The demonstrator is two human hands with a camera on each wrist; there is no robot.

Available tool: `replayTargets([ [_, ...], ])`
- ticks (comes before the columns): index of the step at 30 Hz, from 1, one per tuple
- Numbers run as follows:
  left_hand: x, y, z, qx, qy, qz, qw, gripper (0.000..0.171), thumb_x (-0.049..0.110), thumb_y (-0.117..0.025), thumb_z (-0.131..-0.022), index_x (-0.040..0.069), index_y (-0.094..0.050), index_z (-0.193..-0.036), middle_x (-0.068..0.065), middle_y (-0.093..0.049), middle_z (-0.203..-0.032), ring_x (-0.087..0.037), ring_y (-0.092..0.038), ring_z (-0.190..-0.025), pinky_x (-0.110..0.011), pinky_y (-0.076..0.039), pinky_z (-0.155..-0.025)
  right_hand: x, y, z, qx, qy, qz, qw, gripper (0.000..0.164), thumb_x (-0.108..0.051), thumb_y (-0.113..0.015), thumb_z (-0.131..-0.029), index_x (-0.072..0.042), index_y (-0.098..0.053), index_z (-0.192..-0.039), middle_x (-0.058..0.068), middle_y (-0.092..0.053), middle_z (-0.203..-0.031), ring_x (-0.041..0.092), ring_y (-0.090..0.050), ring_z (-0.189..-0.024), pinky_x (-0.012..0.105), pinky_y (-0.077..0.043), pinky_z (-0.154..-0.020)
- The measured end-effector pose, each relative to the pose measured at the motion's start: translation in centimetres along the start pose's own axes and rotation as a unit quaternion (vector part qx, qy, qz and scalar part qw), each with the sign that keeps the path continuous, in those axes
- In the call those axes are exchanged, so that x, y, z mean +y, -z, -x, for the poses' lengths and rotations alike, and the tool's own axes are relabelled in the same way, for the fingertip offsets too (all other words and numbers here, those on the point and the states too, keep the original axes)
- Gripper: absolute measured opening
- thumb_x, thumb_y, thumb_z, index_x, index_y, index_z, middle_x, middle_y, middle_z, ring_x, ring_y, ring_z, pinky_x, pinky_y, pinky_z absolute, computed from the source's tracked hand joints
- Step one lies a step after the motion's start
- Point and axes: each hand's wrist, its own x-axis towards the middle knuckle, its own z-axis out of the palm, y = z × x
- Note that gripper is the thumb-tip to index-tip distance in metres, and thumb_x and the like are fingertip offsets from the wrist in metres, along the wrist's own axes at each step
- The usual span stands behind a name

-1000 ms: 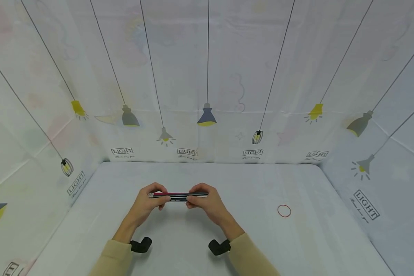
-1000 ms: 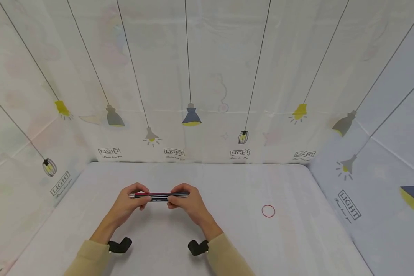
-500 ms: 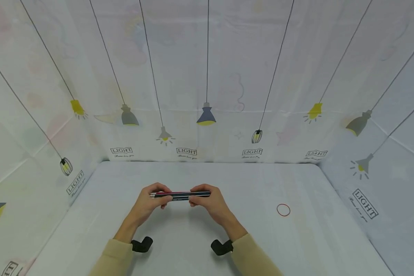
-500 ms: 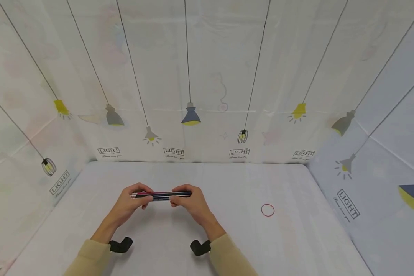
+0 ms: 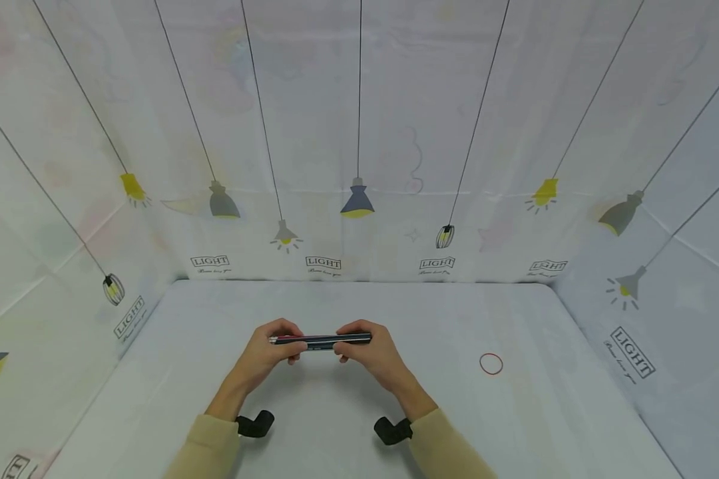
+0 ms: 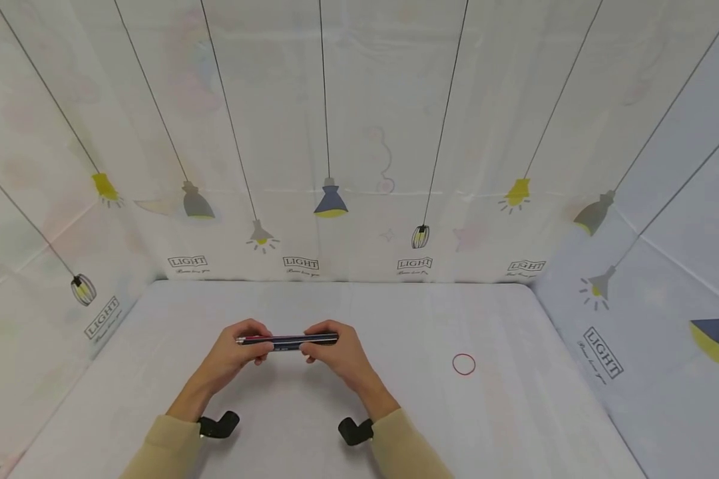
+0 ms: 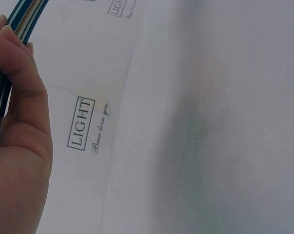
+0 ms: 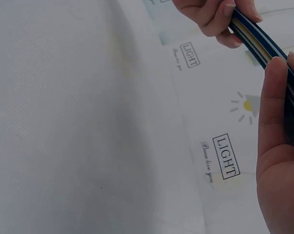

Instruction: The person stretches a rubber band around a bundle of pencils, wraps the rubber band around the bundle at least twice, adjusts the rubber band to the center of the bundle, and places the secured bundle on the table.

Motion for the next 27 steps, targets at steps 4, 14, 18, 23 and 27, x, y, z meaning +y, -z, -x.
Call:
replayTargets([
  [4, 0.1, -0.2, -0.1, -0.003, 0.001, 0.001, 1.0000, 0.028, 0.016, -0.081, -0.088, 0.003, -0.066, -0.108, -0.018, -0.061, -0.093, -0.021, -0.058, -0.068, -0.030, -0.051, -0.064, -0.1, 0.5, 0.2, -0.009, 0.003, -0.009, 1.000, 0.041, -0.014, -0.080, -0.089, 0.008, -0.064, -0.120, 0.032, -0.066, -0.097, 0.026, -0.068, -0.074, 0.033, -0.059, -0.072],
  [14, 0.8, -1.3, -0.3, 0.002, -0.015, -0.017, 0.9997, 0.030, 0.022, -0.078, -0.092, 0.001, -0.067, -0.110, -0.016, -0.062, -0.084, -0.021, -0.057, -0.064, -0.032, -0.050, -0.064, -0.4, 1.2, 0.7, 0.011, -0.007, -0.090, 0.996, 0.040, -0.013, -0.071, -0.097, 0.017, -0.061, -0.119, 0.042, -0.060, -0.104, 0.019, -0.070, -0.078, 0.034, -0.060, -0.076],
  [18, 1.0, -1.8, -0.6, 0.012, -0.015, -0.007, 0.9998, 0.029, 0.022, -0.080, -0.090, 0.002, -0.068, -0.107, -0.017, -0.063, -0.084, -0.021, -0.057, -0.064, -0.031, -0.051, -0.064, -0.5, 1.6, 0.9, 0.015, -0.002, -0.092, 0.996, 0.035, -0.008, -0.072, -0.095, 0.016, -0.062, -0.120, 0.039, -0.062, -0.104, 0.019, -0.070, -0.080, 0.035, -0.060, -0.079],
  [23, 1.0, -2.3, -1.0, 0.020, -0.013, 0.015, 0.9996, 0.027, 0.021, -0.083, -0.087, 0.004, -0.070, -0.104, -0.018, -0.065, -0.086, -0.022, -0.059, -0.065, -0.032, -0.053, -0.065, -0.6, 2.1, 1.2, 0.022, 0.011, -0.093, 0.995, 0.031, -0.007, -0.072, -0.094, 0.014, -0.065, -0.116, 0.030, -0.065, -0.106, 0.020, -0.072, -0.082, 0.038, -0.059, -0.082],
  [27, 1.1, -2.8, -1.2, 0.021, -0.017, 0.021, 0.9994, 0.027, 0.021, -0.084, -0.086, 0.004, -0.071, -0.103, -0.017, -0.066, -0.085, -0.022, -0.060, -0.065, -0.031, -0.054, -0.065, -0.7, 2.3, 1.3, 0.024, 0.022, -0.100, 0.994, 0.031, -0.008, -0.073, -0.095, 0.014, -0.065, -0.114, 0.031, -0.065, -0.106, 0.021, -0.072, -0.082, 0.039, -0.059, -0.082],
])
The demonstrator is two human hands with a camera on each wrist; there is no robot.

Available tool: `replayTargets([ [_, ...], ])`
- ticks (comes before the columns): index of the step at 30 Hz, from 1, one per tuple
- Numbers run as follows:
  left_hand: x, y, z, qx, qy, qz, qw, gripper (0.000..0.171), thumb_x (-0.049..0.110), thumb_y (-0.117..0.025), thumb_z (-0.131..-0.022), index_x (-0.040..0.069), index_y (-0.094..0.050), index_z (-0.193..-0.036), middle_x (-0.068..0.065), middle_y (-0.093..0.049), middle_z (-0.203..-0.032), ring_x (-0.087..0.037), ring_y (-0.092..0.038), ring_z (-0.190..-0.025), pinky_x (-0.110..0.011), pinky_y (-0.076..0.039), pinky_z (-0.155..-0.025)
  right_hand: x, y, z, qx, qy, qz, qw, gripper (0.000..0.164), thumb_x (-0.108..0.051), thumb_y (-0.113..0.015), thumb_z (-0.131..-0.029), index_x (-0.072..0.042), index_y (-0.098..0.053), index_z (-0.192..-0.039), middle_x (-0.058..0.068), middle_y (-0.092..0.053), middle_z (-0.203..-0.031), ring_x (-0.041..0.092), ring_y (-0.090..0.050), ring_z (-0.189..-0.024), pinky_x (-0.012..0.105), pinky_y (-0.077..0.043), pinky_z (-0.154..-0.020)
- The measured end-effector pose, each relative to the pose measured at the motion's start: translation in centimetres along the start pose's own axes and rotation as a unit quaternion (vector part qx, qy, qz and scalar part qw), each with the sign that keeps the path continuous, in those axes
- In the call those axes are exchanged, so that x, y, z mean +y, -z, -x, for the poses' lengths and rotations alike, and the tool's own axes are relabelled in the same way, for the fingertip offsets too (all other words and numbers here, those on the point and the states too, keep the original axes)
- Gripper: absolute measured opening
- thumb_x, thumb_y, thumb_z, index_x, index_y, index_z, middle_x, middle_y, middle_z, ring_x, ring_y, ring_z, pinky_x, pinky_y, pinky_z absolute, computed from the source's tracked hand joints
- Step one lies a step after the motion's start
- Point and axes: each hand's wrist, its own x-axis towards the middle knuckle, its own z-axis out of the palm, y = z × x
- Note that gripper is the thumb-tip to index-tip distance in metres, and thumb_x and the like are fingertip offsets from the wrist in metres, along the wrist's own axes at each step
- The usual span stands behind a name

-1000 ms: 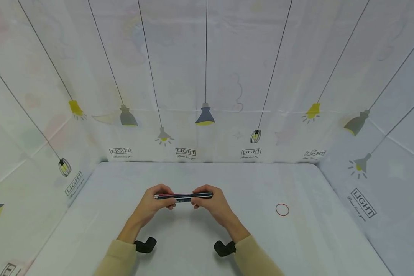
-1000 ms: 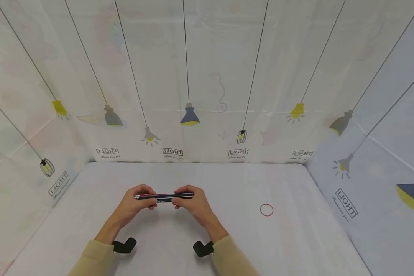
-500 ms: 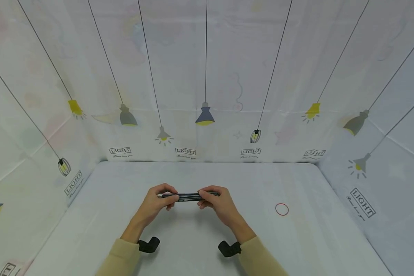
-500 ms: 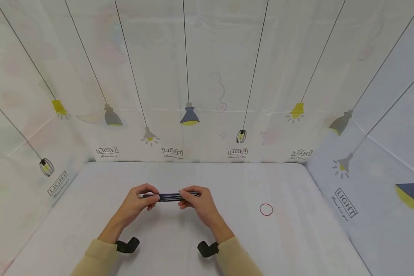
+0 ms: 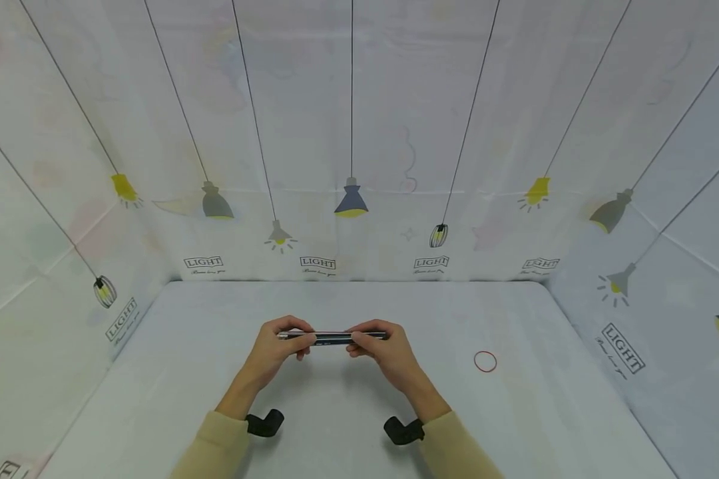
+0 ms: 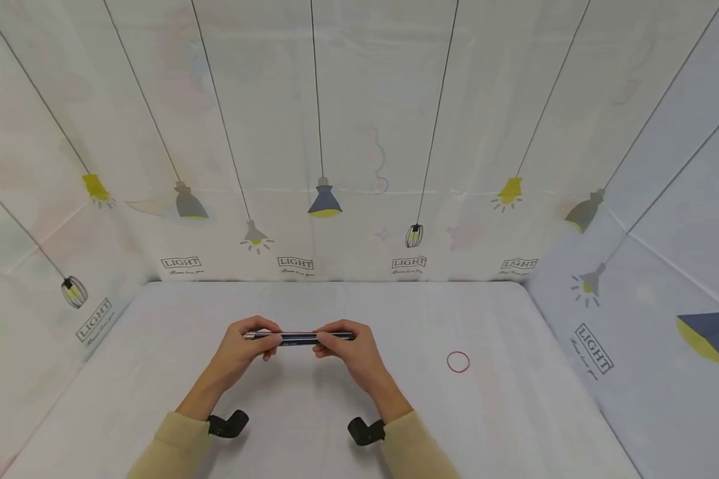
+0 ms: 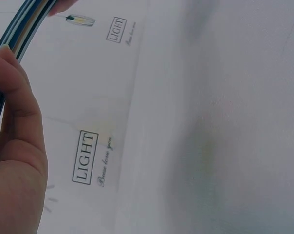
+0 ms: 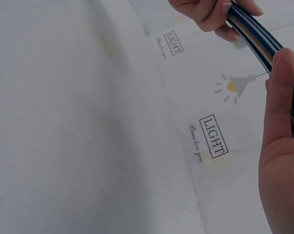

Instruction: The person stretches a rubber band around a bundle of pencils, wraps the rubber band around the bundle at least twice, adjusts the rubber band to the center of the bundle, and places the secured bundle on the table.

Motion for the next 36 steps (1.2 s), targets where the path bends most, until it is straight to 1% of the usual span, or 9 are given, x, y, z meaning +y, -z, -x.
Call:
replayTargets([
  [6, 0.4, -0.8, -0.4, -0.002, -0.016, -0.013, 0.9998, 0.026, 0.023, -0.082, -0.088, 0.006, -0.069, -0.102, -0.016, -0.064, -0.089, -0.022, -0.059, -0.066, -0.031, -0.052, -0.065, -0.2, 0.0, 0.1, 0.004, 0.012, 0.000, 1.000, 0.031, -0.008, -0.074, -0.093, 0.013, -0.063, -0.112, 0.034, -0.063, -0.101, 0.021, -0.070, -0.079, 0.035, -0.060, -0.077],
  [8, 0.5, -1.1, -0.4, -0.002, -0.019, -0.011, 0.9998, 0.024, 0.022, -0.082, -0.088, 0.006, -0.069, -0.101, -0.016, -0.064, -0.090, -0.022, -0.059, -0.066, -0.030, -0.052, -0.065, -0.2, 0.1, 0.1, 0.009, 0.013, 0.004, 1.000, 0.029, -0.008, -0.074, -0.093, 0.012, -0.063, -0.111, 0.031, -0.064, -0.098, 0.021, -0.069, -0.077, 0.034, -0.060, -0.075],
  [12, 0.5, -1.6, -0.6, -0.002, -0.023, -0.002, 0.9997, 0.025, 0.019, -0.082, -0.088, 0.004, -0.067, -0.101, -0.016, -0.064, -0.089, -0.023, -0.059, -0.066, -0.030, -0.052, -0.065, -0.3, 0.2, 0.2, 0.023, 0.008, 0.019, 1.000, 0.027, -0.009, -0.075, -0.093, 0.010, -0.063, -0.109, 0.019, -0.066, -0.088, 0.020, -0.066, -0.073, 0.031, -0.058, -0.072],
  [15, 0.4, -1.9, -0.7, -0.003, -0.025, -0.001, 0.9997, 0.026, 0.019, -0.081, -0.089, 0.003, -0.066, -0.101, -0.015, -0.064, -0.088, -0.023, -0.060, -0.066, -0.030, -0.053, -0.066, -0.5, 0.4, 0.4, 0.028, 0.000, 0.030, 0.999, 0.027, -0.010, -0.075, -0.093, 0.008, -0.063, -0.108, 0.016, -0.066, -0.085, 0.020, -0.065, -0.072, 0.031, -0.058, -0.072],
  [20, 0.0, -2.1, -0.8, -0.006, -0.023, 0.015, 0.9996, 0.025, 0.015, -0.082, -0.087, 0.001, -0.066, -0.100, -0.014, -0.064, -0.088, -0.021, -0.061, -0.065, -0.030, -0.054, -0.064, -0.8, 0.9, 0.6, 0.023, -0.008, 0.042, 0.999, 0.027, -0.009, -0.077, -0.091, 0.008, -0.065, -0.108, 0.019, -0.067, -0.094, 0.021, -0.068, -0.073, 0.034, -0.059, -0.075],
  [25, -0.2, -2.0, -0.7, -0.013, -0.022, 0.034, 0.9991, 0.024, 0.014, -0.083, -0.085, 0.000, -0.068, -0.099, -0.014, -0.065, -0.090, -0.020, -0.063, -0.066, -0.032, -0.056, -0.065, -0.9, 1.3, 0.7, 0.017, -0.029, 0.016, 0.999, 0.028, -0.006, -0.078, -0.089, 0.011, -0.065, -0.108, 0.020, -0.064, -0.104, 0.021, -0.072, -0.075, 0.035, -0.060, -0.077],
  [28, -0.1, -2.1, -0.6, -0.017, -0.021, 0.037, 0.9990, 0.025, 0.015, -0.084, -0.085, 0.000, -0.069, -0.098, -0.015, -0.065, -0.091, -0.020, -0.064, -0.066, -0.032, -0.058, -0.065, -0.9, 1.3, 0.8, 0.011, -0.037, -0.002, 0.999, 0.028, -0.005, -0.078, -0.089, 0.011, -0.064, -0.107, 0.020, -0.063, -0.103, 0.020, -0.071, -0.074, 0.033, -0.060, -0.076],
  [33, 0.1, -2.4, -0.6, -0.018, -0.023, 0.052, 0.9982, 0.025, 0.014, -0.083, -0.086, -0.002, -0.066, -0.096, -0.016, -0.064, -0.090, -0.020, -0.063, -0.065, -0.031, -0.057, -0.062, -0.9, 1.1, 1.0, 0.005, -0.029, -0.025, 0.999, 0.023, -0.005, -0.077, -0.089, 0.007, -0.063, -0.104, 0.018, -0.061, -0.100, 0.018, -0.067, -0.072, 0.029, -0.059, -0.072],
  [36, 0.2, -2.6, -0.7, -0.025, -0.031, 0.059, 0.9975, 0.024, 0.011, -0.082, -0.086, -0.002, -0.064, -0.096, -0.014, -0.064, -0.089, -0.019, -0.062, -0.062, -0.030, -0.055, -0.060, -0.9, 1.0, 1.1, 0.008, -0.022, -0.017, 1.000, 0.023, -0.006, -0.076, -0.090, 0.007, -0.063, -0.104, 0.017, -0.060, -0.099, 0.018, -0.065, -0.071, 0.028, -0.058, -0.070],
])
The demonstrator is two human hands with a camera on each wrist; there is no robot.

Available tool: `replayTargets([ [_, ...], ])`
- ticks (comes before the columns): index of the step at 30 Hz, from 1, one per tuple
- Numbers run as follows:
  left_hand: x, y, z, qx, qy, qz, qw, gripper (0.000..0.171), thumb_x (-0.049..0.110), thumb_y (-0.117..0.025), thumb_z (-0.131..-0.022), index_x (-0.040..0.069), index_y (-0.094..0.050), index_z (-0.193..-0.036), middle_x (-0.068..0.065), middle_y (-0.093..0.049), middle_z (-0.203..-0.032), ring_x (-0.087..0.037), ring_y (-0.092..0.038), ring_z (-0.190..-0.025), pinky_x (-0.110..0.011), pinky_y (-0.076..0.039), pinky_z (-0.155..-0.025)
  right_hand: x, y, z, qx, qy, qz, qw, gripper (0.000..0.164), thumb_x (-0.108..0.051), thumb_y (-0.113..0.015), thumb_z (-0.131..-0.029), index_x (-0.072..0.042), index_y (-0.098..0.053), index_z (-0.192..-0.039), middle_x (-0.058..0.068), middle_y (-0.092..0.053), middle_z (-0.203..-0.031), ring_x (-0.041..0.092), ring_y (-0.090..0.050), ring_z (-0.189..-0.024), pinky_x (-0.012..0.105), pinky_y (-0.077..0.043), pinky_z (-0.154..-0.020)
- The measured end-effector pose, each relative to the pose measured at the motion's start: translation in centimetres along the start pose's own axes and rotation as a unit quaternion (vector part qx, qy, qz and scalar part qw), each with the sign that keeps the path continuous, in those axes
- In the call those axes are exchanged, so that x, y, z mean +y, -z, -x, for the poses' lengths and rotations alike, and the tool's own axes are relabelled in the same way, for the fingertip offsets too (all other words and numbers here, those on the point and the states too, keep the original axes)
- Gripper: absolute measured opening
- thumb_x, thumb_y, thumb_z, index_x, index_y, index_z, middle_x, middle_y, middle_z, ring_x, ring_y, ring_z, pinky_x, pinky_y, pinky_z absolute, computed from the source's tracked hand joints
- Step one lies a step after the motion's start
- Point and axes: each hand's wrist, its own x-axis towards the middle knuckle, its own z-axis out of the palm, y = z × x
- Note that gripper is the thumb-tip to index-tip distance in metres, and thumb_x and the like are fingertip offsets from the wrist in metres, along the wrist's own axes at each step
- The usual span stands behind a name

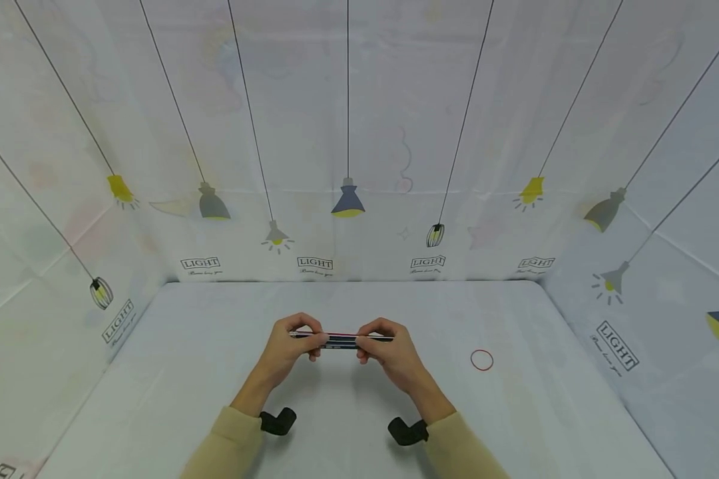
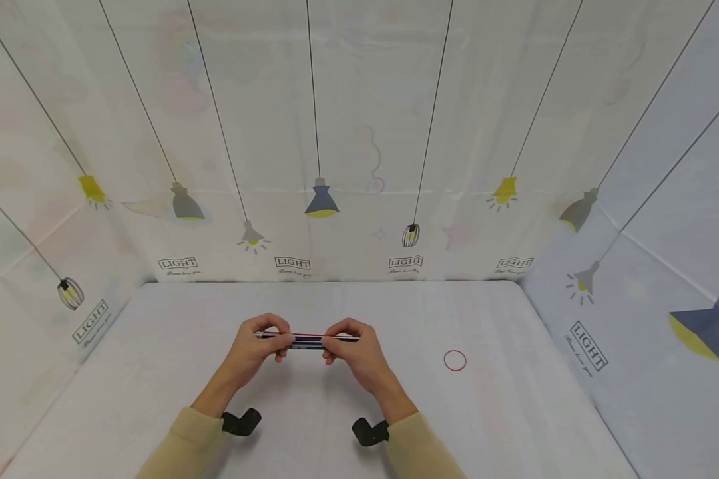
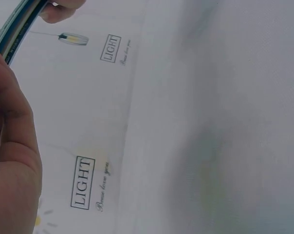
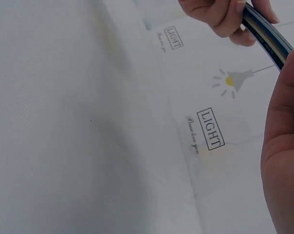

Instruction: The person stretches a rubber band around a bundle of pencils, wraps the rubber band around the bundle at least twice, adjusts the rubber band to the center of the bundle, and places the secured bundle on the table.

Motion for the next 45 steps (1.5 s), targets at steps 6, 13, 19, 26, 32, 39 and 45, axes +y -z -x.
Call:
replayTargets([
  [6, 0.0, -0.3, 0.1, -0.024, -0.007, -0.001, 0.9997, 0.023, 0.008, -0.080, -0.087, -0.003, -0.063, -0.098, -0.011, -0.062, -0.092, -0.017, -0.060, -0.062, -0.029, -0.053, -0.061, -0.2, 0.5, 0.3, 0.005, 0.012, 0.042, 0.999, 0.026, -0.009, -0.076, -0.091, 0.009, -0.063, -0.105, 0.018, -0.061, -0.099, 0.019, -0.066, -0.071, 0.030, -0.058, -0.070],
  [13, 0.1, -0.8, 0.1, -0.045, -0.002, -0.034, 0.9984, 0.028, 0.012, -0.082, -0.087, -0.001, -0.068, -0.107, -0.015, -0.064, -0.092, -0.019, -0.061, -0.066, -0.031, -0.054, -0.066, -0.4, 1.2, 0.5, 0.025, 0.018, 0.050, 0.998, 0.027, -0.008, -0.077, -0.091, 0.010, -0.063, -0.105, 0.018, -0.063, -0.094, 0.019, -0.067, -0.070, 0.031, -0.059, -0.072],
  [19, 0.0, -1.3, -0.2, -0.036, -0.003, -0.048, 0.9982, 0.028, 0.018, -0.084, -0.085, 0.003, -0.071, -0.105, -0.015, -0.066, -0.086, -0.021, -0.061, -0.067, -0.031, -0.053, -0.067, -0.8, 1.6, 0.8, 0.016, 0.021, 0.068, 0.997, 0.027, -0.009, -0.076, -0.092, 0.009, -0.064, -0.106, 0.017, -0.065, -0.092, 0.021, -0.069, -0.072, 0.034, -0.059, -0.076],
  [26, 0.0, -1.6, -0.4, -0.046, 0.006, -0.014, 0.9988, 0.026, 0.011, -0.084, -0.085, -0.001, -0.069, -0.103, -0.017, -0.067, -0.097, -0.027, -0.068, -0.078, -0.040, -0.060, -0.075, -1.1, 2.1, 1.0, -0.008, 0.022, 0.080, 0.997, 0.027, -0.007, -0.076, -0.090, 0.010, -0.065, -0.108, 0.019, -0.065, -0.107, 0.030, -0.073, -0.090, 0.041, -0.057, -0.090],
  [32, 0.0, -1.9, -0.3, -0.048, 0.021, -0.028, 0.9982, 0.026, 0.013, -0.085, -0.084, 0.002, -0.070, -0.103, -0.017, -0.067, -0.101, -0.031, -0.071, -0.085, -0.040, -0.057, -0.084, -1.2, 2.5, 1.4, 0.016, 0.000, 0.144, 0.989, 0.025, -0.018, -0.083, -0.086, -0.005, -0.073, -0.105, 0.013, -0.069, -0.106, 0.024, -0.065, -0.092, 0.033, -0.053, -0.085],
  [39, -0.3, -2.2, -0.5, -0.045, 0.030, -0.023, 0.9983, 0.026, 0.013, -0.085, -0.084, 0.003, -0.071, -0.103, -0.016, -0.068, -0.101, -0.029, -0.070, -0.084, -0.038, -0.055, -0.086, -1.3, 2.8, 1.5, 0.009, 0.005, 0.125, 0.992, 0.026, -0.013, -0.083, -0.085, -0.001, -0.072, -0.106, 0.017, -0.070, -0.104, 0.029, -0.070, -0.089, 0.036, -0.054, -0.087],
  [45, -0.3, -2.3, -0.6, -0.048, 0.023, -0.022, 0.9983, 0.025, 0.012, -0.084, -0.084, 0.003, -0.072, -0.103, -0.014, -0.069, -0.104, -0.028, -0.071, -0.084, -0.037, -0.055, -0.084, -1.4, 2.8, 1.6, 0.007, 0.005, 0.114, 0.993, 0.025, -0.011, -0.082, -0.086, 0.000, -0.071, -0.106, 0.016, -0.068, -0.107, 0.029, -0.071, -0.089, 0.035, -0.053, -0.087],
])
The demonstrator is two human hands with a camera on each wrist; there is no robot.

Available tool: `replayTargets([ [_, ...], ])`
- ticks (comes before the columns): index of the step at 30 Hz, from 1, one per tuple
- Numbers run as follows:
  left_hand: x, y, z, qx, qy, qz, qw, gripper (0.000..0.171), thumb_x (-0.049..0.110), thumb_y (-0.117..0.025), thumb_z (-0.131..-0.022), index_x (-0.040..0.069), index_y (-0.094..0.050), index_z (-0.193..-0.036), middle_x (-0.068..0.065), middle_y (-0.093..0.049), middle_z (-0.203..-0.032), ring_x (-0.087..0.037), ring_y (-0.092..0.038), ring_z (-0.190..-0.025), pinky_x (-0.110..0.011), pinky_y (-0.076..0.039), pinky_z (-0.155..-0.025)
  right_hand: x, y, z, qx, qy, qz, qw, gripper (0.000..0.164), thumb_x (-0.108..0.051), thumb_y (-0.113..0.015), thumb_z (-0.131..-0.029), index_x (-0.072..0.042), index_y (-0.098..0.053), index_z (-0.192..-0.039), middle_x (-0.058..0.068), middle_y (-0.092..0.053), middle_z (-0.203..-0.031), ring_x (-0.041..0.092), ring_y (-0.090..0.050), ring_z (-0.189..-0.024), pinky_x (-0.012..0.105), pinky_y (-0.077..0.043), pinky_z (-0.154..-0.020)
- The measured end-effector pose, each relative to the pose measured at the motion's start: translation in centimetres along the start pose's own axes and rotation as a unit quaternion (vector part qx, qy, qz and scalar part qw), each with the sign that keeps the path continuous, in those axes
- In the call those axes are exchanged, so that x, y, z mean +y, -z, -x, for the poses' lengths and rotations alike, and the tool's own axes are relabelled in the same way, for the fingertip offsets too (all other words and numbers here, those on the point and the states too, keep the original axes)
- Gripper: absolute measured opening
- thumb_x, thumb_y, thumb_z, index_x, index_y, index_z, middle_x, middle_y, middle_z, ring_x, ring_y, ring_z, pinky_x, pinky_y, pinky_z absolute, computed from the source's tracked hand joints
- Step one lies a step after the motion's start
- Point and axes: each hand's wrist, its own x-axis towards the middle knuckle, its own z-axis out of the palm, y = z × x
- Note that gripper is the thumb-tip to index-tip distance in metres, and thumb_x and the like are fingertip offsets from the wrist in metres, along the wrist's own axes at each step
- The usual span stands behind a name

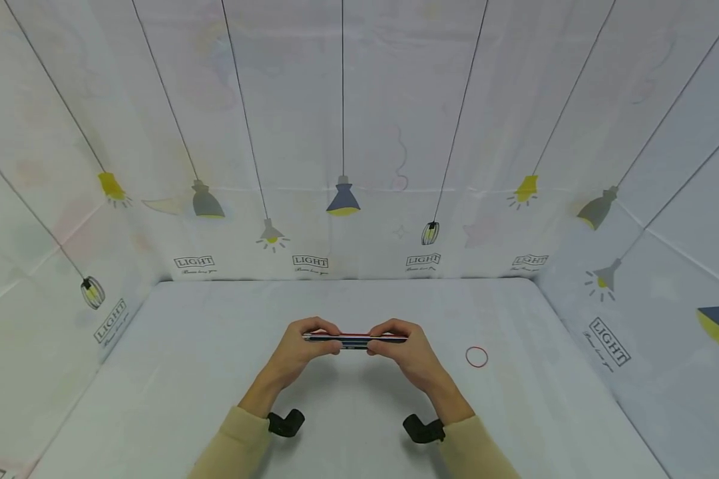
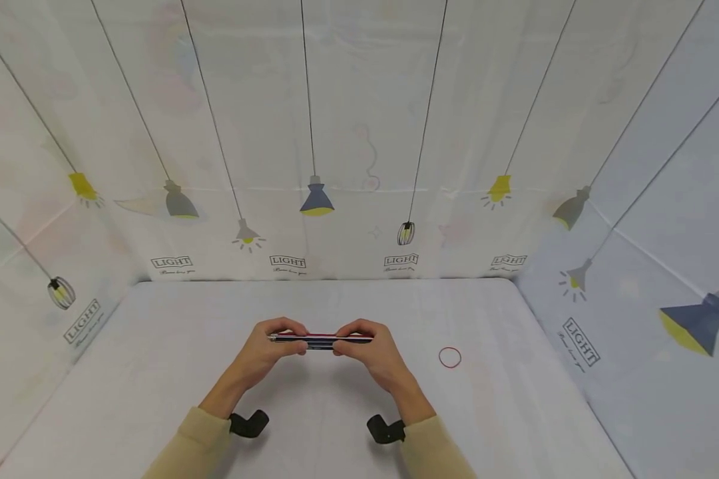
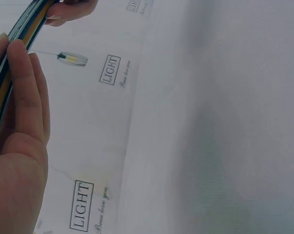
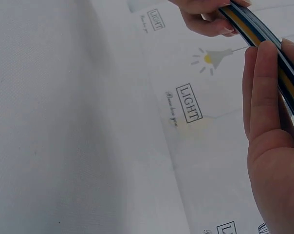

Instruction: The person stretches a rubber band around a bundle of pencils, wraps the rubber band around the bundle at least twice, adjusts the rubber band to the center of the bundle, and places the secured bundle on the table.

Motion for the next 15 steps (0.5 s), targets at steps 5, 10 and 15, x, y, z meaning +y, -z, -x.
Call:
replayTargets([
  [5, 0.11, -0.01, 0.11, 0.001, 0.007, -0.007, 1.0000, 0.026, 0.013, -0.086, -0.082, 0.004, -0.073, -0.103, -0.013, -0.069, -0.105, -0.025, -0.068, -0.084, -0.034, -0.055, -0.081, 0.01, 0.07, 0.04, -0.001, -0.002, -0.002, 1.000, 0.025, -0.011, -0.081, -0.086, 0.001, -0.071, -0.106, 0.016, -0.069, -0.104, 0.028, -0.071, -0.089, 0.034, -0.053, -0.086],
  [10, 0.20, -0.27, -0.02, 0.005, 0.007, -0.006, 0.9999, 0.026, 0.014, -0.086, -0.082, 0.004, -0.073, -0.103, -0.015, -0.069, -0.101, -0.026, -0.069, -0.083, -0.035, -0.054, -0.082, 0.09, 0.26, 0.01, 0.001, 0.001, -0.003, 1.000, 0.025, -0.010, -0.081, -0.087, 0.002, -0.070, -0.106, 0.016, -0.070, -0.104, 0.028, -0.071, -0.089, 0.035, -0.053, -0.086],
  [15, 0.26, -0.51, 0.07, 0.013, 0.010, -0.010, 0.9998, 0.028, 0.017, -0.087, -0.082, 0.003, -0.073, -0.103, -0.016, -0.069, -0.097, -0.028, -0.071, -0.084, -0.034, -0.054, -0.082, 0.10, 0.36, 0.07, 0.000, -0.002, -0.001, 1.000, 0.026, -0.011, -0.081, -0.087, 0.002, -0.070, -0.106, 0.017, -0.069, -0.104, 0.029, -0.071, -0.090, 0.035, -0.054, -0.087],
])
